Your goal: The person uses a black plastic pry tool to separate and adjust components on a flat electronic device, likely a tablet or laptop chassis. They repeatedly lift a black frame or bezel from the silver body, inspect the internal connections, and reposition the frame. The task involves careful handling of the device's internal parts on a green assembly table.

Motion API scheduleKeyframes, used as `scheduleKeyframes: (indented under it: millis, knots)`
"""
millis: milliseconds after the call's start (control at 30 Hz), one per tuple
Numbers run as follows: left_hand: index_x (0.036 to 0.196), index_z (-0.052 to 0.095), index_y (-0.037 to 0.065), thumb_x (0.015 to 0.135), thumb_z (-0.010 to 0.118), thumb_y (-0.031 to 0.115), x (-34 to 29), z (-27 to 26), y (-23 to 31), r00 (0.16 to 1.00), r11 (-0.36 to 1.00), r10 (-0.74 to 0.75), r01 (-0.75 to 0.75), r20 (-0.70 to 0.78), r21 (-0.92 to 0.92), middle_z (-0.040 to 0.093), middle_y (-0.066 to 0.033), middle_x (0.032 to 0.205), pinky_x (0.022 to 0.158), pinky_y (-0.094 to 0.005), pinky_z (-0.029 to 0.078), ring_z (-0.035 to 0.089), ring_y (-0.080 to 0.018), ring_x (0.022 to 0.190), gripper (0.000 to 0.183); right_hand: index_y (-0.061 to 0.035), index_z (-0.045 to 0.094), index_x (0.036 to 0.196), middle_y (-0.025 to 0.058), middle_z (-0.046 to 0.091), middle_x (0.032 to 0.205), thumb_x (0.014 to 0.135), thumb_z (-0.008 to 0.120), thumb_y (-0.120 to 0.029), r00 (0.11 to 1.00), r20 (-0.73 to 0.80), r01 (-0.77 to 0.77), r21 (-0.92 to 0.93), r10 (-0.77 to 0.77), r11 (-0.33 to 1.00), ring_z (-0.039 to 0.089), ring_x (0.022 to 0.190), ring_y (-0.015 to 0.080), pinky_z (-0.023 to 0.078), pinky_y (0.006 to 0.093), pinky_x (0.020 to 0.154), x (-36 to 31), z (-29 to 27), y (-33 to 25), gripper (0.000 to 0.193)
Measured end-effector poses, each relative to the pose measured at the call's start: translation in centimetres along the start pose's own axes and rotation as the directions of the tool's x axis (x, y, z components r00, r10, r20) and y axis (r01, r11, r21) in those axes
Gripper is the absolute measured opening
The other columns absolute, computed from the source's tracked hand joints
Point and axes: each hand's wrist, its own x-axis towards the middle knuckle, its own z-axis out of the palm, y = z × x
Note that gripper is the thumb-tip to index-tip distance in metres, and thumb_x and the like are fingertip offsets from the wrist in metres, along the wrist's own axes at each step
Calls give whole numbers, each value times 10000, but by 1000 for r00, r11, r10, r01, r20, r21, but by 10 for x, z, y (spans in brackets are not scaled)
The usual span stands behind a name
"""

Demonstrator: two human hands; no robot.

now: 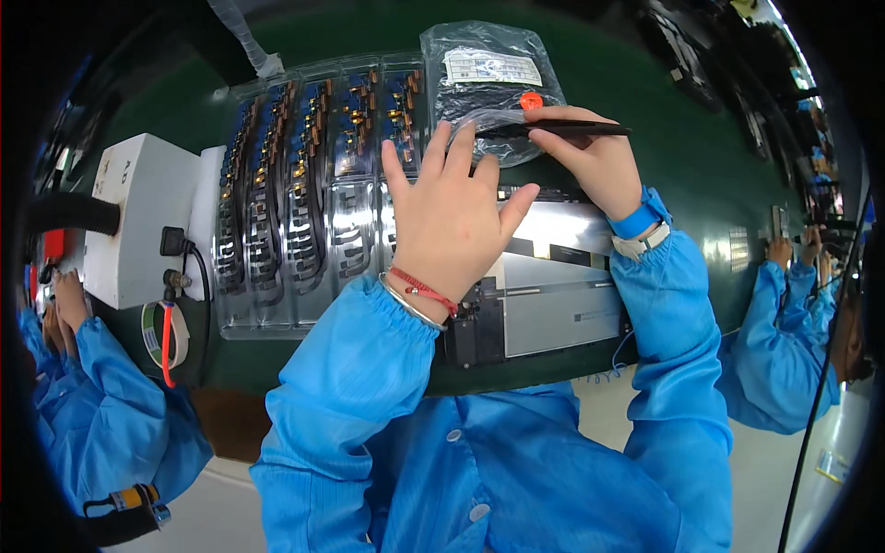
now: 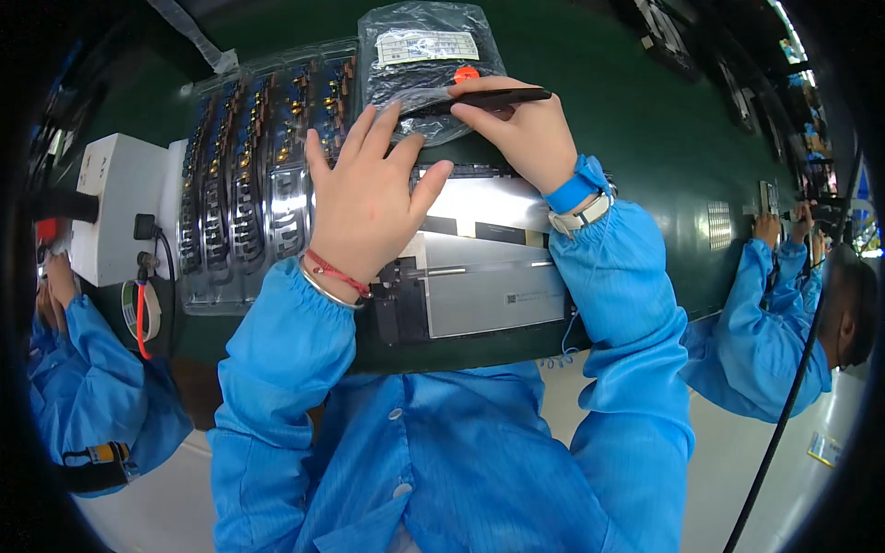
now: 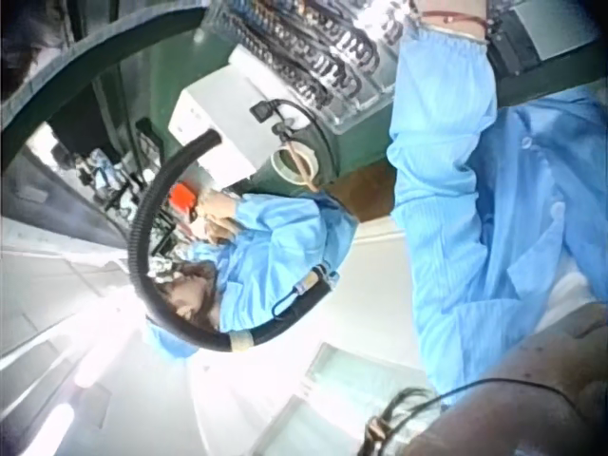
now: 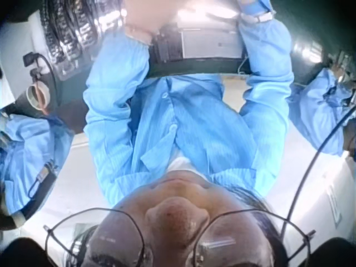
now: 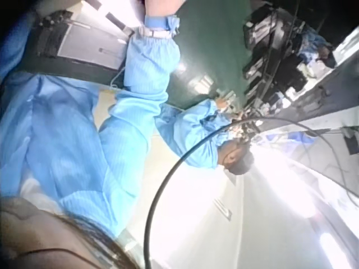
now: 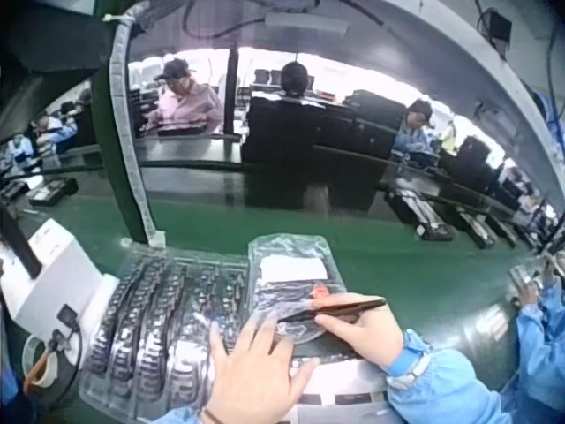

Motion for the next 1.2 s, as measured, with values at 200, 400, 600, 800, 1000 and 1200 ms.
scheduleKeyframes:
  millis: [200,400,600,800,1000,1200]
  knots:
    - [971,632,64,815,537,393,1,-4,1,999,1000,3,-3,47,-6,478,-153,1218,918,-642,215,412,-275,1178,376,-28,652,941,72,659,866,753,656,-69,998,31,-49,18,48,999,616,768,109,499,215,701,-1,2,-4,193]
    - [956,644,87,814,543,395,0,-3,0,1000,1000,8,-8,27,-12,470,-176,1220,914,-640,220,398,-321,1177,354,-33,656,938,66,661,857,750,659,-81,999,-32,-43,-18,42,999,608,761,102,483,212,657,1,1,-1,194]
    - [961,647,106,812,545,405,-1,-3,1,1000,1000,-4,4,15,-12,450,-192,1237,912,-643,219,358,-384,1188,349,-40,663,926,70,662,851,749,655,-104,998,-27,-64,-41,62,997,606,735,103,473,215,629,3,3,1,189]
    - [966,647,110,812,546,406,0,-2,0,1000,1000,1,-1,19,-11,443,-196,1244,911,-647,213,354,-391,1191,348,-40,664,926,70,662,854,752,651,-104,998,-24,-59,-41,58,997,607,737,106,476,217,639,3,3,1,186]
    - [968,647,114,812,547,403,0,-2,0,1000,1000,5,-6,24,3,443,-195,1245,910,-650,211,353,-388,1192,343,-37,665,923,77,657,871,755,647,-86,999,2,-54,-6,54,999,604,746,115,483,222,664,3,2,-3,176]
    - [976,646,126,810,552,393,-1,-3,-1,999,1000,8,-9,32,19,441,-182,1248,908,-648,214,357,-376,1191,328,-23,660,904,78,651,862,761,637,-69,996,93,0,-10,1,1000,610,758,122,498,235,698,-8,2,-11,152]
